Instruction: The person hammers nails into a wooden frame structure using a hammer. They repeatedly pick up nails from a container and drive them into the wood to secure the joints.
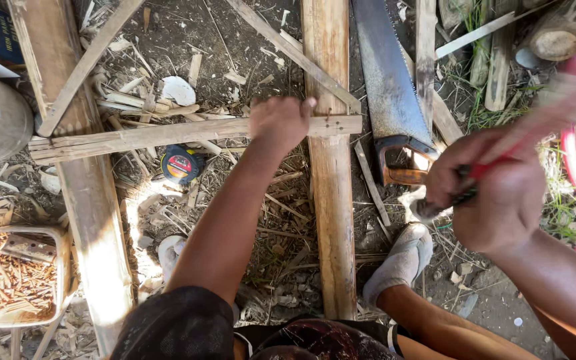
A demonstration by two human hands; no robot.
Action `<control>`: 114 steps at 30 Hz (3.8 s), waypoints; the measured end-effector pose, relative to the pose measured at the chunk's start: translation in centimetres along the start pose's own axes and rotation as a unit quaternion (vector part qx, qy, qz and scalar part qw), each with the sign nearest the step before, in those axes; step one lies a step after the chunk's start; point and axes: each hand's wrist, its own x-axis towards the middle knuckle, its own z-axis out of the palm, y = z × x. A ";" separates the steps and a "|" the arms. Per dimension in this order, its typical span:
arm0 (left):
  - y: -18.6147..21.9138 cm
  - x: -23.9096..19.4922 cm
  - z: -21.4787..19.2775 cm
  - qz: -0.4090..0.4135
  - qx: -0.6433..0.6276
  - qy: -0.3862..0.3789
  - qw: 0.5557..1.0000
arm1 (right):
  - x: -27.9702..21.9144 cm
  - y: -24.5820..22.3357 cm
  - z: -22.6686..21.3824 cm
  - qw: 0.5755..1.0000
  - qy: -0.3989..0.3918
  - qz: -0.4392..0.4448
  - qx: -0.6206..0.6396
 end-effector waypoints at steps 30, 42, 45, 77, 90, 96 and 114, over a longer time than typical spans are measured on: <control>-0.1 0.4 0.2 -0.028 -0.026 -0.005 0.999 | 1.9 5.2 0.0 0.918 -0.175 0.155 -0.321; 0.1 -0.2 0.1 0.031 0.069 -0.007 0.997 | 1.2 5.2 -0.7 0.977 -0.124 -0.110 -0.136; 0.2 -0.6 -0.3 0.031 0.068 -0.009 0.997 | 0.3 7.9 -0.1 0.803 -0.074 0.555 -0.206; 0.0 0.1 0.2 -0.023 -0.025 0.009 0.999 | -1.6 10.8 -3.4 0.992 -0.049 0.067 0.090; -2.7 0.3 1.0 0.133 -0.020 0.066 0.989 | -0.6 9.9 -2.2 0.909 -0.090 0.255 -0.317; -15.6 -5.5 -2.2 0.111 0.182 0.094 0.972 | 4.0 12.1 5.4 0.837 -0.175 0.260 -0.448; -25.9 -10.4 1.3 -0.025 0.117 0.146 0.982 | 9.1 12.1 16.5 0.780 -0.263 0.340 -0.455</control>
